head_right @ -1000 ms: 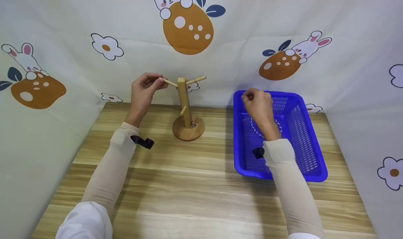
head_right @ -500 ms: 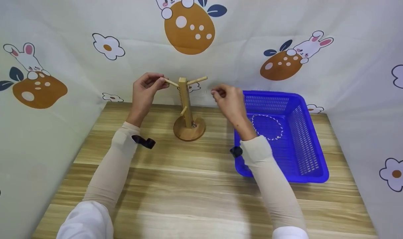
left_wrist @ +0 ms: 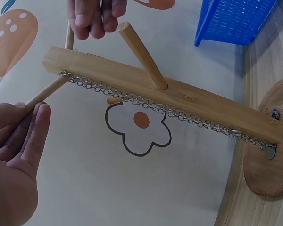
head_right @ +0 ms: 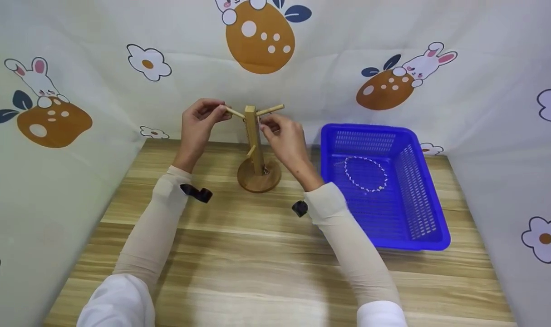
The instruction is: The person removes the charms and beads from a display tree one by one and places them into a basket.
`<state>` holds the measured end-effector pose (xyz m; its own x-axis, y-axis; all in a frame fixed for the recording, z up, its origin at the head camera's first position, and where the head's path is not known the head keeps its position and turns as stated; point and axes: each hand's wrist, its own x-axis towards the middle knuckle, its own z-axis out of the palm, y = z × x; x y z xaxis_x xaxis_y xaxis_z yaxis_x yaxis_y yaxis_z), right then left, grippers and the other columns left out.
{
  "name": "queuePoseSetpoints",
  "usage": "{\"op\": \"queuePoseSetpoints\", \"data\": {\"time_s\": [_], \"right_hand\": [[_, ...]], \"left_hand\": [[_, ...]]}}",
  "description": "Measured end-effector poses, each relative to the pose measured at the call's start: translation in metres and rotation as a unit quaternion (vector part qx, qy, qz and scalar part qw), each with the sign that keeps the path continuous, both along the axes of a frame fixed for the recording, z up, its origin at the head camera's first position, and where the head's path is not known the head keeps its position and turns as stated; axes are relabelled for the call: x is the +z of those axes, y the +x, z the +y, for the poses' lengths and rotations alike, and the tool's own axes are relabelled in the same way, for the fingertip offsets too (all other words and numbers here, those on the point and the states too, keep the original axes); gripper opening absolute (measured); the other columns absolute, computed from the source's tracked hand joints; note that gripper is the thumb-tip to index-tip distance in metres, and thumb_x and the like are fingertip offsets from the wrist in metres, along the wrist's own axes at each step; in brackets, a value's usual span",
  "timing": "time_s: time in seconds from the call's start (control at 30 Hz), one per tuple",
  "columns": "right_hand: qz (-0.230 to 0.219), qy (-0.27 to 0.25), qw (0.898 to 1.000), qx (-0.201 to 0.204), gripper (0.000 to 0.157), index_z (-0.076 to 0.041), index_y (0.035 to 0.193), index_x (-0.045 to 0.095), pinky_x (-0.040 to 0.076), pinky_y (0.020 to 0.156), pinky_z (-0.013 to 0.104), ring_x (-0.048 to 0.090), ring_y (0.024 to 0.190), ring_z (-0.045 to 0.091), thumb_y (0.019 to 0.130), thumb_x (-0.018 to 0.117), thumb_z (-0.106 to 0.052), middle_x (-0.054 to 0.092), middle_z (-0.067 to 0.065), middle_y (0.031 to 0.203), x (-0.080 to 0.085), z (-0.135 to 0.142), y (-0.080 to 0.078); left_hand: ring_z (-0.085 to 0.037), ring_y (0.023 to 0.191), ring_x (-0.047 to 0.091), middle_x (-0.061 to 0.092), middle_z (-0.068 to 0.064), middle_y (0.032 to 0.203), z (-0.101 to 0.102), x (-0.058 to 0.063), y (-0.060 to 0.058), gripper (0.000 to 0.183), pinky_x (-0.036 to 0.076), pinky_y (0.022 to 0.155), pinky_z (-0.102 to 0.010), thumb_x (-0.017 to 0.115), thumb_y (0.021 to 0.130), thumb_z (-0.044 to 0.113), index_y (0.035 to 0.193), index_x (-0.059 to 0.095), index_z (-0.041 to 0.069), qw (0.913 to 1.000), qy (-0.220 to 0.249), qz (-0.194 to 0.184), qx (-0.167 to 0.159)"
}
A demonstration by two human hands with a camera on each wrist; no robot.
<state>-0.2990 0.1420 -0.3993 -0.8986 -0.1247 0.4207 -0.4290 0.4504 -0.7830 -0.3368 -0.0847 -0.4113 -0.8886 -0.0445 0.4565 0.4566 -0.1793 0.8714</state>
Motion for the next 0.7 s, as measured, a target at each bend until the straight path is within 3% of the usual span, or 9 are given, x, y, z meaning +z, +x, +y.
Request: {"op": "queuePoseSetpoints", "data": {"time_s": [0.3, 0.7], "right_hand": [[-0.019, -0.042, 0.999, -0.028, 0.02, 0.003, 0.115, 0.076, 0.064, 0.075, 0.016, 0.077, 0.092, 0.033, 0.102, 0.074, -0.012, 0.079, 0.02, 0.105, -0.006, -0.017, -0.003], [-0.037, -0.096, 0.993, -0.052, 0.014, 0.002, 0.104, 0.074, 0.065, 0.07, 0.024, 0.073, 0.085, 0.025, 0.101, 0.074, -0.012, 0.076, 0.018, 0.094, -0.011, -0.027, -0.008]], "left_hand": [[-0.016, 0.09, 0.076, 0.074, -0.027, 0.108, -0.001, 0.0, -0.001, 0.021, 0.07, 0.089, -0.037, 0.069, 0.101, -0.004, 0.117, 0.067, -0.018, 1.0, -0.001, 0.001, -0.005], [-0.014, 0.091, 0.076, 0.076, -0.017, 0.106, -0.001, -0.001, 0.0, 0.025, 0.069, 0.09, -0.038, 0.07, 0.101, -0.001, 0.118, 0.065, -0.02, 0.9999, -0.015, 0.005, 0.002]]}}
